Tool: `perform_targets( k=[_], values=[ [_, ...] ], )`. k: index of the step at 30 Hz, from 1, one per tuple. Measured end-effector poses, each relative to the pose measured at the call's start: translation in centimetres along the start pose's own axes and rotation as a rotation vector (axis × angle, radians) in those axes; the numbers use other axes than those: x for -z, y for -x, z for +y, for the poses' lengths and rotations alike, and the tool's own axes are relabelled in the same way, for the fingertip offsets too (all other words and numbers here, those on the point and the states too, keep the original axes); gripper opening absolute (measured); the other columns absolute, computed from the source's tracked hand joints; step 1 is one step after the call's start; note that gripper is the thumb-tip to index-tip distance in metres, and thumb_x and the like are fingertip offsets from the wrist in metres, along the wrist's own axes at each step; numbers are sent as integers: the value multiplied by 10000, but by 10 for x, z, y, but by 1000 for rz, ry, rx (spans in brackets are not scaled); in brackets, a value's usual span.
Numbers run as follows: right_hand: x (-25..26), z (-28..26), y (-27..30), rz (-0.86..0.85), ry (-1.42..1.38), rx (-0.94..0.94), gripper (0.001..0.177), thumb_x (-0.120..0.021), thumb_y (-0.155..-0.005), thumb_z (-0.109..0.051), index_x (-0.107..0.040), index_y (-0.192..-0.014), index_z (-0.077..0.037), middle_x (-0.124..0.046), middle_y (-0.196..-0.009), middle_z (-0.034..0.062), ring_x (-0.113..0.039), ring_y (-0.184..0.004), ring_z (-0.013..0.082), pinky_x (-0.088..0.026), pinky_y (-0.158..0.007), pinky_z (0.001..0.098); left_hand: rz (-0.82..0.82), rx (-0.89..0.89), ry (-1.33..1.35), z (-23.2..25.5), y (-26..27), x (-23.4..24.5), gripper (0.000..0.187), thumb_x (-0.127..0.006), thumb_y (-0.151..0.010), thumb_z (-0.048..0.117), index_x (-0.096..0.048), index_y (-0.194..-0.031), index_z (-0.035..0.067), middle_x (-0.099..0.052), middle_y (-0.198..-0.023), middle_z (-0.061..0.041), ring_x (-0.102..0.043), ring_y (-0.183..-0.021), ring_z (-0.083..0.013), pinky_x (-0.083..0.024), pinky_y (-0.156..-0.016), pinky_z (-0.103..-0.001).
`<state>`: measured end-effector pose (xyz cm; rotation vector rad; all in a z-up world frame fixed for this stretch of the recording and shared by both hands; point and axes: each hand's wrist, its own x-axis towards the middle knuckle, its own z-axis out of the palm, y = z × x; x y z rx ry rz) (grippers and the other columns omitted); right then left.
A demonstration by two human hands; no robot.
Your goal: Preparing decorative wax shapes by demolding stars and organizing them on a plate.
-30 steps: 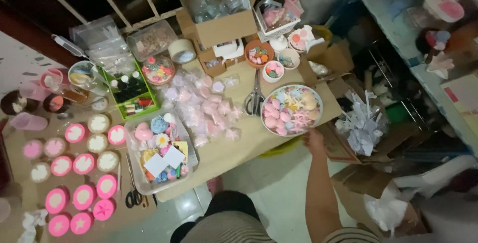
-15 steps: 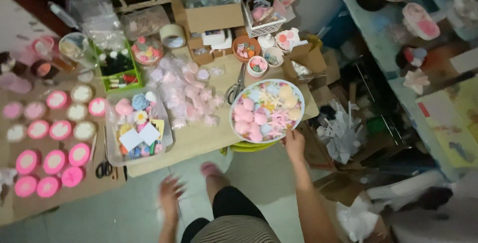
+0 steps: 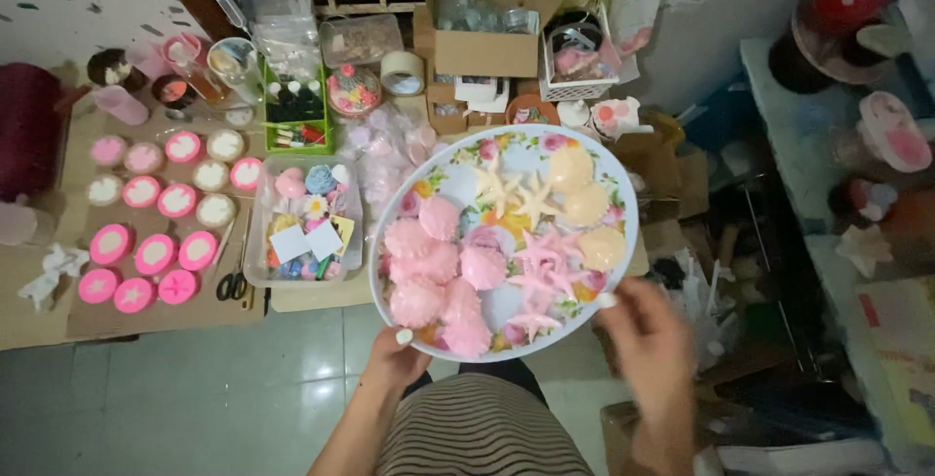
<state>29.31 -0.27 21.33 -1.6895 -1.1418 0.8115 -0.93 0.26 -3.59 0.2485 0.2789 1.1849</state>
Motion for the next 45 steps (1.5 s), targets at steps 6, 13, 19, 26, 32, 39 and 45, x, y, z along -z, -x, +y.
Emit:
perform_targets(
  k=[6,13,19,26,32,39,45],
  values=[
    [32,-119,-55,-21,564,836,483,-833,-707,-143,-704,-1169,-90,-503,-1485,159,-482,-1314,334,-446,-1029,416,-9,57,30,14,1,-22,960,-873,-674,203,-416,-1476,-61,-594,-1372,-199,-585,-1274,-377,-424,-1139,-516],
    [28,-152,-78,-378,838,1000,438,-828,-717,-255,-720,-1093,-57,-390,-1554,212,-289,-1479,429,-244,-1162,640,3,102,-85,15,8,-50,1097,-907,-590,230,-366,-1519,11,-527,-1458,-160,-513,-1360,-372,-410,-1165,-550],
    [35,-150,-75,-407,900,994,396,-833,-698,-253,-720,-1021,-54,-412,-1537,188,-292,-1478,408,-215,-1143,715,10,60,-85,16,11,-65,1104,-910,-589,226,-354,-1529,58,-538,-1426,-158,-531,-1316,-365,-408,-1129,-547],
    [41,-148,-73,-450,823,985,372,-846,-714,-255,-728,-1019,-78,-441,-1535,162,-308,-1485,391,-212,-1164,714,-2,152,1,7,11,-43,1038,-897,-620,216,-391,-1495,-22,-547,-1413,-192,-537,-1319,-395,-411,-1159,-565],
    [68,-136,-86,-427,723,1011,443,-865,-705,-266,-755,-1096,-89,-491,-1520,145,-382,-1460,376,-260,-1169,631,-36,75,9,8,10,-60,1028,-898,-622,214,-397,-1496,10,-553,-1411,-173,-543,-1313,-381,-411,-1146,-562],
    [112,-64,-99,-304,273,500,342,-697,-992,-120,-669,-1327,-56,-675,-1223,98,-638,-1038,159,-526,-899,288,-43,56,10,4,3,-41,982,-877,-616,233,-448,-1468,-3,-592,-1368,-178,-572,-1275,-387,-441,-1125,-540],
    [131,-25,-76,-477,68,52,456,-593,-987,-141,-585,-1428,-23,-738,-900,89,-652,-670,117,-548,-573,276,-92,50,61,9,-13,-69,955,-836,-622,241,-456,-1460,-14,-594,-1364,-200,-592,-1248,-406,-460,-1109,-542]
  ],
)
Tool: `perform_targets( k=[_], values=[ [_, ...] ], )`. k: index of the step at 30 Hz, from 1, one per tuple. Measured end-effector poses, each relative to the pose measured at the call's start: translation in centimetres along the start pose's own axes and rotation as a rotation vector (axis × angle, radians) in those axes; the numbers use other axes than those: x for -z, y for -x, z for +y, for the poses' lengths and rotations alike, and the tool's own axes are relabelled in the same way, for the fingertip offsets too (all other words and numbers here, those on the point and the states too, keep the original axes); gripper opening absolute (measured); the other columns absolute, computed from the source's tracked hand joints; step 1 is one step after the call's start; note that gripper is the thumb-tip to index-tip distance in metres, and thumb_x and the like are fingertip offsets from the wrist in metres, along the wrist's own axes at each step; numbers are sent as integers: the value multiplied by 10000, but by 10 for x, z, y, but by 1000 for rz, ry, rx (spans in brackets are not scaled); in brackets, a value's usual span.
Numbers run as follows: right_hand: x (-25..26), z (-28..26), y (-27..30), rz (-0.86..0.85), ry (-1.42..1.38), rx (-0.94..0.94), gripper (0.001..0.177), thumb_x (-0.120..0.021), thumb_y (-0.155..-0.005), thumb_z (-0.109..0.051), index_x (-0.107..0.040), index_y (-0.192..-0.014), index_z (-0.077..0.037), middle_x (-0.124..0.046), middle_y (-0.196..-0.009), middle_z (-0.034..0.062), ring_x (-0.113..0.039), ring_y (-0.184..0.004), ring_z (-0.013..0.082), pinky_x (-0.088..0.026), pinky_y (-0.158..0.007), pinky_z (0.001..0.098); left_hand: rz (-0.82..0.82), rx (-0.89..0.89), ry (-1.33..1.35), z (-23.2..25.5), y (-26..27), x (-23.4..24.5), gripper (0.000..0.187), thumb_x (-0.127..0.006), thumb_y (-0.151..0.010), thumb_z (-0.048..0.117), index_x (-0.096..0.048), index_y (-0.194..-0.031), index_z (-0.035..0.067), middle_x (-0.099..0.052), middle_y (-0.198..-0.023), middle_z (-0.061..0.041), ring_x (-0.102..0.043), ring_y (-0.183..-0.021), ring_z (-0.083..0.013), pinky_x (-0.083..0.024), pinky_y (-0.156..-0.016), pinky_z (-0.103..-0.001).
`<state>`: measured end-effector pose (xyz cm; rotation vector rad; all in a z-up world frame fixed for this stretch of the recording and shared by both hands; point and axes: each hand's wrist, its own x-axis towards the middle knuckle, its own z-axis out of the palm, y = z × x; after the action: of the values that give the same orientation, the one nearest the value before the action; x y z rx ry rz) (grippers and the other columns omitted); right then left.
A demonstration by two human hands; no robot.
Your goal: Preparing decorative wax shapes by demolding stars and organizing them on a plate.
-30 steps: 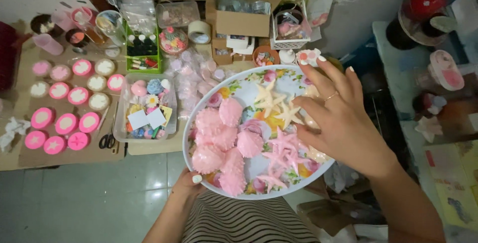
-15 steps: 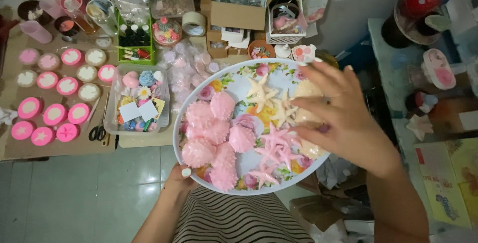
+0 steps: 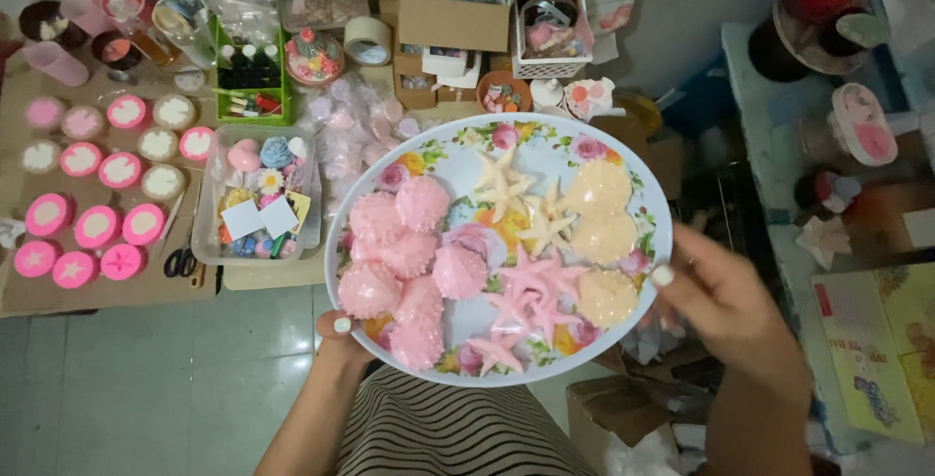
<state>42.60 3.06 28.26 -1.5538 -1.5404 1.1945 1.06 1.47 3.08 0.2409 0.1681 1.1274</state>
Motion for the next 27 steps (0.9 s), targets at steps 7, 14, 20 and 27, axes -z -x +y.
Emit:
perform_targets(
  k=[7,14,20,27],
  values=[
    [-29,25,10,32,-221,-232,410,-596,-924,-83,-623,-1323,6,-765,-860,155,-703,-570,177,-588,-479,324,207,43,-76,-15,7,92,1079,-890,-535,294,-428,-1460,-14,-571,-1377,-199,-585,-1253,-410,-444,-1125,-540],
    [-99,236,-14,133,-582,-347,317,-613,-935,-89,-661,-1222,38,-755,-953,169,-722,-684,202,-616,-566,357,172,162,-102,-14,-46,67,965,-819,-798,495,-375,-1545,75,-523,-1509,-153,-572,-1344,-334,-457,-1136,-505],
    [-126,376,-28,256,-698,-541,250,-618,-969,-125,-685,-1186,-21,-725,-910,105,-686,-713,190,-581,-630,370,939,66,-378,-6,25,228,326,-608,-972,186,-632,-1259,35,-639,-939,-68,-565,-750,-161,-559,-750,-327],
    [-96,414,-51,294,-716,-580,225,-601,-965,-123,-650,-1165,-33,-698,-977,68,-671,-837,177,-547,-713,332,1329,-57,-437,2,69,188,209,-598,-1018,187,-640,-1074,-10,-456,-691,-15,-378,-523,-116,-472,-582,-300]
  ],
)
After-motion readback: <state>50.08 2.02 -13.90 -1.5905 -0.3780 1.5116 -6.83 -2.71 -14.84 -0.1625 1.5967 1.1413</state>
